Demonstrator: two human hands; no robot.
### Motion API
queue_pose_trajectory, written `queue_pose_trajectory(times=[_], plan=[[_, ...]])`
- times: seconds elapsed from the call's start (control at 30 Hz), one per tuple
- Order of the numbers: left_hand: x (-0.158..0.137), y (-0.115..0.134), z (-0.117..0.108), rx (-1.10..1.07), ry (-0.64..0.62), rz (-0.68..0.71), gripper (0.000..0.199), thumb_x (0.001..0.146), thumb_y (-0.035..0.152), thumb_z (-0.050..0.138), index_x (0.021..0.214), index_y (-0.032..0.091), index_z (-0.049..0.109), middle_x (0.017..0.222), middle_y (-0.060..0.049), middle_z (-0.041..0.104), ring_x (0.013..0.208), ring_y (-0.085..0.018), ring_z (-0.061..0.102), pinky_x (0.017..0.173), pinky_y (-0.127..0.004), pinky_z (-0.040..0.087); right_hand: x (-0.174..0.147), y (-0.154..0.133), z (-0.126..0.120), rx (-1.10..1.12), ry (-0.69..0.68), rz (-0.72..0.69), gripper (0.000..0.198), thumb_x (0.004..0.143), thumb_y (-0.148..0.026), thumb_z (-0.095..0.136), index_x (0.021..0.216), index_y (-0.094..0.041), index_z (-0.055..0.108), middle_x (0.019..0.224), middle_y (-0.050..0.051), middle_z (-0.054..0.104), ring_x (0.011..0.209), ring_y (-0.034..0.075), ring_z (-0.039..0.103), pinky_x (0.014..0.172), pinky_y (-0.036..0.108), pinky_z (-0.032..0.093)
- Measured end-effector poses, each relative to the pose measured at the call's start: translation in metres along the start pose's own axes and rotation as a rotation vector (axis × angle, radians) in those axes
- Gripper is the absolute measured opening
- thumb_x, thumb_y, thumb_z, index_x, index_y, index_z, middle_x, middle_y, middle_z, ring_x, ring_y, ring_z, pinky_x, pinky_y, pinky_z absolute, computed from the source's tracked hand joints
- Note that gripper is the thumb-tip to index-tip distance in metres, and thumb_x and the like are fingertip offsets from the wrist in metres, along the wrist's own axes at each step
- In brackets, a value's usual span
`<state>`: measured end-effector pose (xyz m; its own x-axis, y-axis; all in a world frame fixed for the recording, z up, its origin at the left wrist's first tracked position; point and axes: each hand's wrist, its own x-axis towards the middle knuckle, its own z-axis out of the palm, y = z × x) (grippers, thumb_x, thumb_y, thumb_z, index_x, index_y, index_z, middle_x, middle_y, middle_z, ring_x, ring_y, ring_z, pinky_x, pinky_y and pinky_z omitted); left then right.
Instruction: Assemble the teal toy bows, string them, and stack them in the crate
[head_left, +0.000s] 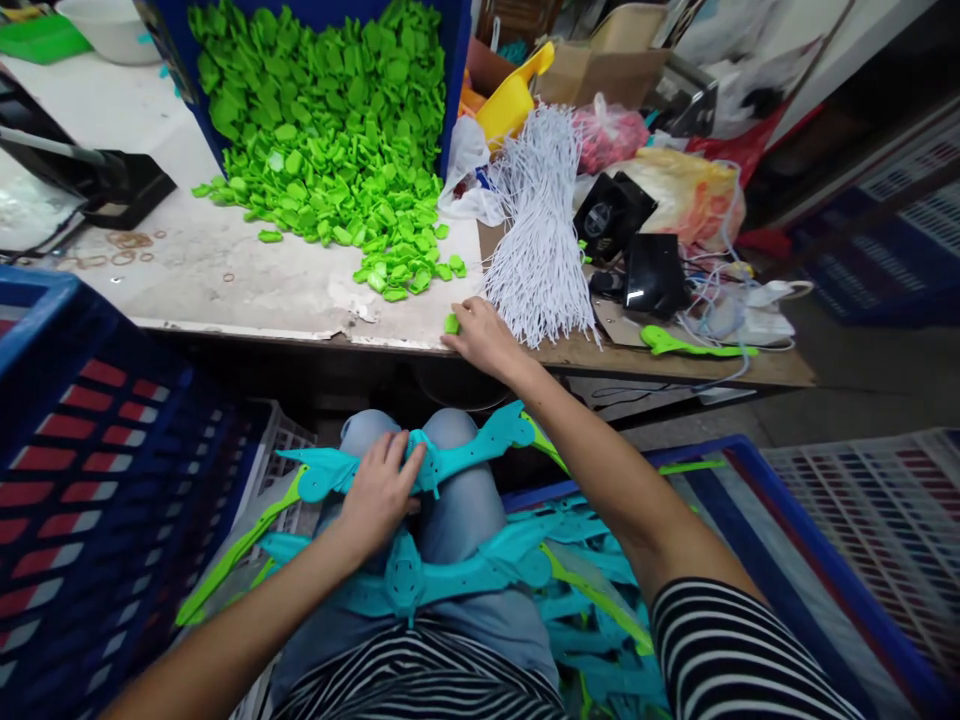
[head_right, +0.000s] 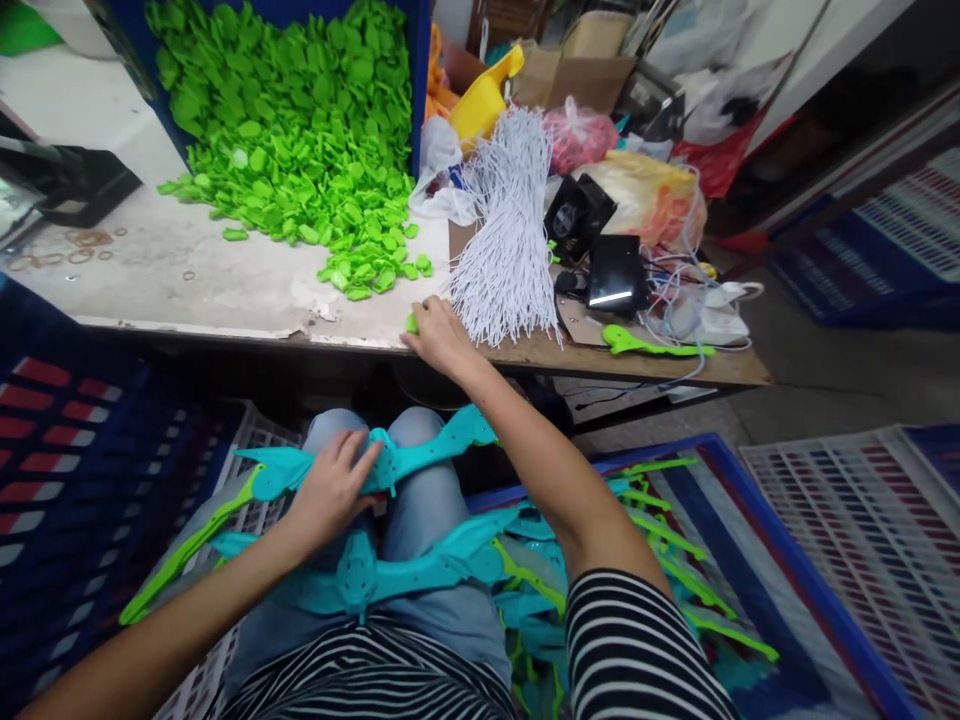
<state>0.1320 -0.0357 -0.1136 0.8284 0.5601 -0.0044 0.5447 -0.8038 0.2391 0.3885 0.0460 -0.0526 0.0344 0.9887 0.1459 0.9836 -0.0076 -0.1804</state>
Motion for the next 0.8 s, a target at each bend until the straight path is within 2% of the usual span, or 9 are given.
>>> queue_pose_trajectory(times=[0.07,0.13,0.2,0.27,0.37,0.5,0.63,0.7,0.8], plan=[[0.001,0.007,0.000,0.010,-0.066,0.011,0.051,0.080,0.009,0.050,0.130,0.014,0.046,0.138,-0.021,0.044,0.113,-0.032,0.054,0.091,-0.045,0.045,-0.002,0.008,0.003,0.031,-0.007,-0.146,0.042,0.087,-0.025,0.052,0.126,-0.010,0.052,0.128,0.017,0.049,0.117,0.028,0.043,0.100,0.043,0.035],[0.005,0.008,-0.007,-0.056,-0.155,0.014,0.050,0.079,0.009,0.047,0.129,0.011,0.047,0.138,-0.023,0.044,0.107,-0.031,0.058,0.088,-0.044,0.047,-0.002,0.015,0.008,0.059,-0.015,-0.228,0.036,0.089,-0.020,0.046,0.123,-0.013,0.056,0.126,0.014,0.052,0.114,0.026,0.044,0.100,0.042,0.035],[0.014,0.001,-0.020,-0.193,-0.249,0.030,0.051,0.078,0.016,0.051,0.128,0.009,0.049,0.131,-0.022,0.052,0.106,-0.031,0.059,0.088,-0.040,0.047,0.000,0.019,0.016,0.079,0.045,-0.208,0.032,0.091,-0.023,0.045,0.117,-0.015,0.062,0.120,0.013,0.056,0.108,0.025,0.046,0.097,0.043,0.036],[0.028,-0.011,-0.036,-0.348,-0.344,0.044,0.047,0.077,0.022,0.052,0.123,0.010,0.054,0.116,-0.015,0.063,0.102,-0.028,0.061,0.086,-0.035,0.047,0.001,0.020,0.022,0.103,0.144,-0.138,0.029,0.090,-0.027,0.049,0.110,-0.017,0.066,0.113,0.013,0.058,0.102,0.026,0.048,0.094,0.044,0.038],[0.055,-0.035,-0.050,-0.549,-0.501,0.044,0.039,0.077,0.031,0.054,0.110,0.013,0.063,0.099,-0.006,0.069,0.090,-0.022,0.062,0.079,-0.028,0.045,-0.009,0.012,0.024,0.179,0.251,-0.077,0.023,0.088,-0.029,0.053,0.100,-0.019,0.069,0.102,0.011,0.062,0.096,0.025,0.050,0.090,0.044,0.040],[0.083,-0.059,-0.044,-0.759,-0.611,0.005,0.044,0.075,0.049,0.055,0.092,0.010,0.067,0.082,-0.003,0.066,0.077,-0.018,0.058,0.070,-0.024,0.042,-0.066,-0.017,0.023,0.340,0.340,-0.195,0.026,0.089,-0.034,0.053,0.108,-0.020,0.064,0.107,0.009,0.064,0.101,0.023,0.054,0.090,0.041,0.044],[0.092,-0.063,-0.033,-0.928,-0.687,-0.042,0.047,0.070,0.054,0.061,0.086,0.010,0.067,0.073,-0.002,0.064,0.066,-0.015,0.055,0.064,-0.024,0.041,-0.138,-0.047,0.043,0.312,0.296,-0.350,0.024,0.090,-0.030,0.052,0.109,-0.020,0.064,0.112,0.010,0.065,0.101,0.022,0.056,0.085,0.040,0.048],[0.093,-0.061,-0.030,-1.006,-0.726,-0.071,0.048,0.068,0.055,0.064,0.086,0.010,0.066,0.068,-0.002,0.062,0.061,-0.014,0.053,0.060,-0.025,0.040,-0.158,-0.055,0.058,0.252,0.302,-0.387,0.024,0.090,-0.027,0.052,0.108,-0.018,0.064,0.110,0.012,0.066,0.100,0.023,0.056,0.082,0.039,0.049],[0.094,-0.058,-0.028,-1.054,-0.728,-0.112,0.048,0.066,0.053,0.068,0.086,0.009,0.067,0.064,-0.002,0.060,0.057,-0.013,0.051,0.057,-0.025,0.040,-0.166,-0.059,0.071,0.191,0.334,-0.392,0.023,0.089,-0.025,0.053,0.106,-0.016,0.066,0.107,0.013,0.067,0.099,0.023,0.056,0.081,0.039,0.050]])
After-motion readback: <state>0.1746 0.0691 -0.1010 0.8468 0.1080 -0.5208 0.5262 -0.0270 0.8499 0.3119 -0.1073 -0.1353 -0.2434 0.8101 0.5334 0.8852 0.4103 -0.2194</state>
